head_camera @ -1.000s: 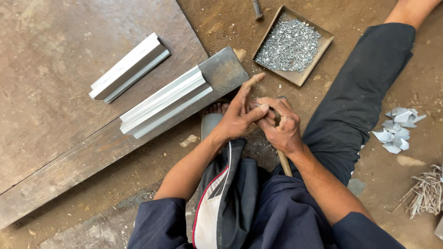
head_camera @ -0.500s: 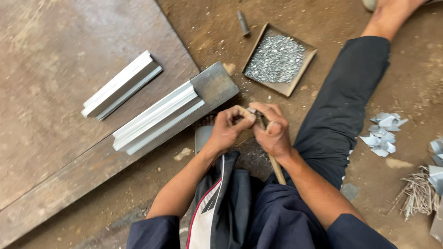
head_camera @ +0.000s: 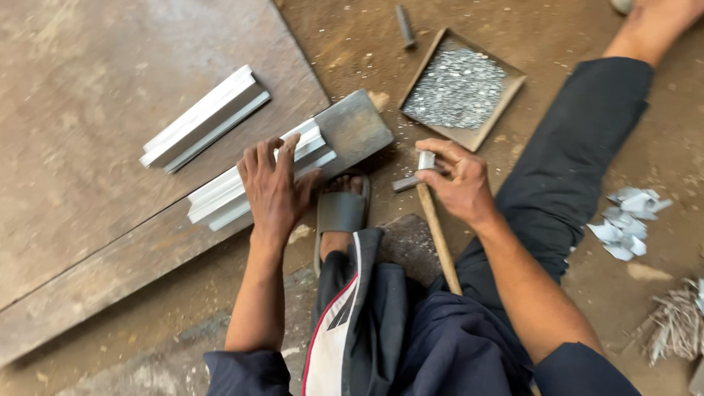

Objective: The person sits on the ground and hammers small galvanized metal pieces against a metal form to bend them into angled shapes, placing finished pieces on a pile and picking up new flat pieces to shape.

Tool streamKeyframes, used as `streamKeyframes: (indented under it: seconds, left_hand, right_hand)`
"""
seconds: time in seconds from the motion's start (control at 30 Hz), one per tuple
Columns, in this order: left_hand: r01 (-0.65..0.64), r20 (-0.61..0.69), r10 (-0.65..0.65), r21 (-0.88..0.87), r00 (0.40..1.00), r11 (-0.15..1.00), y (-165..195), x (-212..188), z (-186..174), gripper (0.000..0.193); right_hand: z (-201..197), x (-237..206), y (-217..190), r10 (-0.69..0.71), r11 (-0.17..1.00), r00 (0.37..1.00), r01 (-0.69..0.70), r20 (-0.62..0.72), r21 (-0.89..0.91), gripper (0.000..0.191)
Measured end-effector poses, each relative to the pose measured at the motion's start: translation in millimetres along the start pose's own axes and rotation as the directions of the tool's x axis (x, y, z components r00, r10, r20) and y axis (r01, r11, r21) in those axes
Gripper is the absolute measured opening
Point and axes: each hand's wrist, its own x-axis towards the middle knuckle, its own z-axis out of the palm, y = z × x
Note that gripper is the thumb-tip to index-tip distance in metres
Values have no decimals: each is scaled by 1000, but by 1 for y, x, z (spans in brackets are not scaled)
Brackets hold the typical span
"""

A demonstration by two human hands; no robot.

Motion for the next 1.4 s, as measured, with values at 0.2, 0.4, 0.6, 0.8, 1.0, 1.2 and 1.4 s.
streamKeyframes:
  seconds: [0.2, 0.4, 0.6, 0.8, 1.0, 1.2, 1.4]
  left_hand:
    - [28, 103, -26, -17, 994, 999, -5, 12, 33, 49]
    - [-44, 65, 48, -72, 997, 996, 30, 29, 64, 56]
    - [-67, 103, 72, -48, 992, 997, 15, 25, 53, 47]
    - [-63, 47, 64, -36, 997, 997, 15, 22, 63, 41]
    - [3, 98, -1, -11, 995, 1000, 23, 23, 58, 45]
    - [-136, 80, 135, 14, 988, 991, 24, 44, 55, 73]
    - [-285, 263, 254, 89, 931, 954, 24, 70, 85, 47]
  right_hand:
    - [16, 58, 7, -60, 993, 989, 74, 137, -96, 47]
    - [20, 92, 21, -16, 989, 965, 55, 262, -140, 44]
    - [16, 95, 34, -117, 972, 947, 171, 300, -162, 45]
    - [39, 79, 33, -96, 915, 969, 176, 226, -364, 54]
    - [49, 62, 31, -567, 659, 790, 605, 234, -447, 83]
    - [-50, 65, 57, -17, 938, 967, -73, -255, -339, 43]
    - [-70, 78, 83, -393, 349, 918, 202, 53, -915, 12]
